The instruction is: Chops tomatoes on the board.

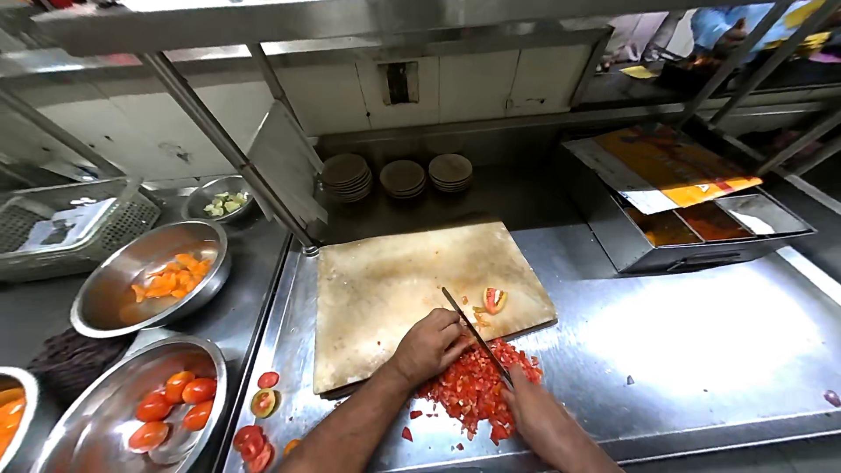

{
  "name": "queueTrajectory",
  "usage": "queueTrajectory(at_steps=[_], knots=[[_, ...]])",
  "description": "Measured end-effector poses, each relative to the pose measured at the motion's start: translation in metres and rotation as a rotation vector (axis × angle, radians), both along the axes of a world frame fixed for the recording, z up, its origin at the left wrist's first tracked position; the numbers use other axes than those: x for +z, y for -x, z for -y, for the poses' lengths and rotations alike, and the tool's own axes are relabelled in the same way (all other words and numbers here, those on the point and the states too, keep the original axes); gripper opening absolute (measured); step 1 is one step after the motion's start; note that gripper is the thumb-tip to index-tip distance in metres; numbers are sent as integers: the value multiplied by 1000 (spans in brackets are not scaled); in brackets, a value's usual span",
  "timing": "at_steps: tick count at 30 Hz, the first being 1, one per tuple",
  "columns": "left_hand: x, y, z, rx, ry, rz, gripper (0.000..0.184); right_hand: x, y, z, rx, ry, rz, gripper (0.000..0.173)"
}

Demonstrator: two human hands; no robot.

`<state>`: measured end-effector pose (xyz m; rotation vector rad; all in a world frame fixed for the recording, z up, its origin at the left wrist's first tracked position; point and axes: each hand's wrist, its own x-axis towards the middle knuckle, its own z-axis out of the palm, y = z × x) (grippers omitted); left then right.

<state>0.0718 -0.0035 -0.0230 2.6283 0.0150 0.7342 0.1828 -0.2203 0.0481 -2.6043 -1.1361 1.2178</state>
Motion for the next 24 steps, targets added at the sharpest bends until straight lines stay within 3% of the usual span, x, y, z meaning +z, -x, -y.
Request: queueTrajectory(at_steps=[3, 9, 14, 21, 24], knots=[[2, 1, 1, 26, -18, 9, 26, -5, -18, -15, 13, -60, -47, 46], [0, 4, 4, 35, -12, 10, 24, 43, 4, 25, 75, 50, 66, 43], [-2, 3, 1, 19, 9, 24, 26, -7, -9, -9, 22, -67, -67, 43], [0, 5, 4, 57, 10, 8, 24, 35, -11, 15, 107, 2, 5, 43], [-1, 5, 2, 51, 9, 27, 24, 16, 1, 8, 79, -9, -34, 43]])
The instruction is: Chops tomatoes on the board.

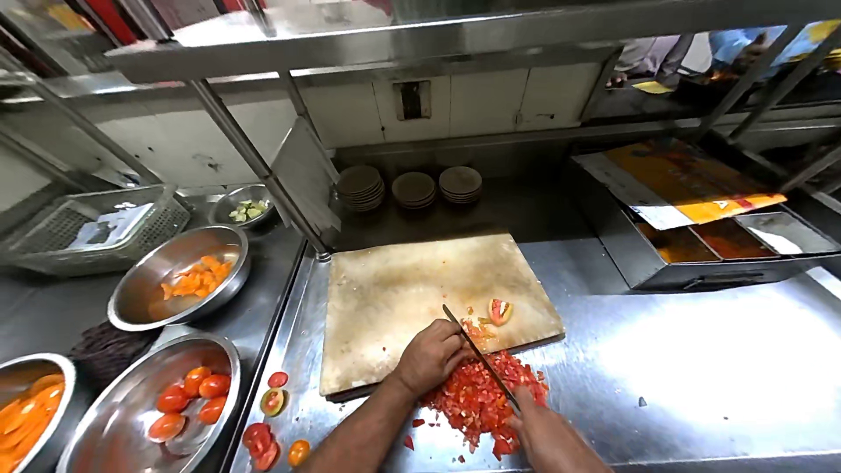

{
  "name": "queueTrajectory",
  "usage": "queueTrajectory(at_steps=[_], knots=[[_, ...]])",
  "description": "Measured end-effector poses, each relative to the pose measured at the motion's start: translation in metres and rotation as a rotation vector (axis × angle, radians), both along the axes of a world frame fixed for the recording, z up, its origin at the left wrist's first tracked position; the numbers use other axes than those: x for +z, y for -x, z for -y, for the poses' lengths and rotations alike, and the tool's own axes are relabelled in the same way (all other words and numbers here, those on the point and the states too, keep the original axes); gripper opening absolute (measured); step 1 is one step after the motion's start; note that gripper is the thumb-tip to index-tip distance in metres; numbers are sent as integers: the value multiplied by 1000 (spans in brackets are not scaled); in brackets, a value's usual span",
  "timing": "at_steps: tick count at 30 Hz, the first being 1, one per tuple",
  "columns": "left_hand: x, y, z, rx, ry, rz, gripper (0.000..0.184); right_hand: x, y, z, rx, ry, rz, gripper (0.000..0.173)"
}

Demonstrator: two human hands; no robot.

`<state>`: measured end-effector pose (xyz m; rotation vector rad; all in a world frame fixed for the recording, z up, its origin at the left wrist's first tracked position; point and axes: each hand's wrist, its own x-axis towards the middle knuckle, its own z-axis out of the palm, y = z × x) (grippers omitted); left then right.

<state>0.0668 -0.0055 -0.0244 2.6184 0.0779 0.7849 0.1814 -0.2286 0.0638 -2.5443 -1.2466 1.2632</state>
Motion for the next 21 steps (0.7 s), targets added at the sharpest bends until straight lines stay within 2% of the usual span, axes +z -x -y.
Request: queueTrajectory(at_steps=[2, 4, 7, 11, 15, 18, 21], knots=[[-1, -1, 0, -11, 5, 5, 24, -23, -5, -15, -21, -51, -43, 44], [-1, -1, -1, 1, -9, 22, 25, -25, -22, -25, -18, -112, -113, 46], [0, -3, -4, 41, -5, 26, 25, -6, -34, -14, -17, -97, -71, 48], [-2, -1, -1, 64, 19, 31, 24, 10, -16, 6, 8, -32, 18, 46], [-2, -3, -3, 46, 38, 34, 25, -22, -13, -15, -2, -51, -24, 45], [0, 0, -3, 47, 35, 24, 26, -7, -23, -21, 27, -50, -31, 45], [-2, 1, 0, 58, 28, 32, 27, 20, -19, 0, 68, 6, 36, 43]])
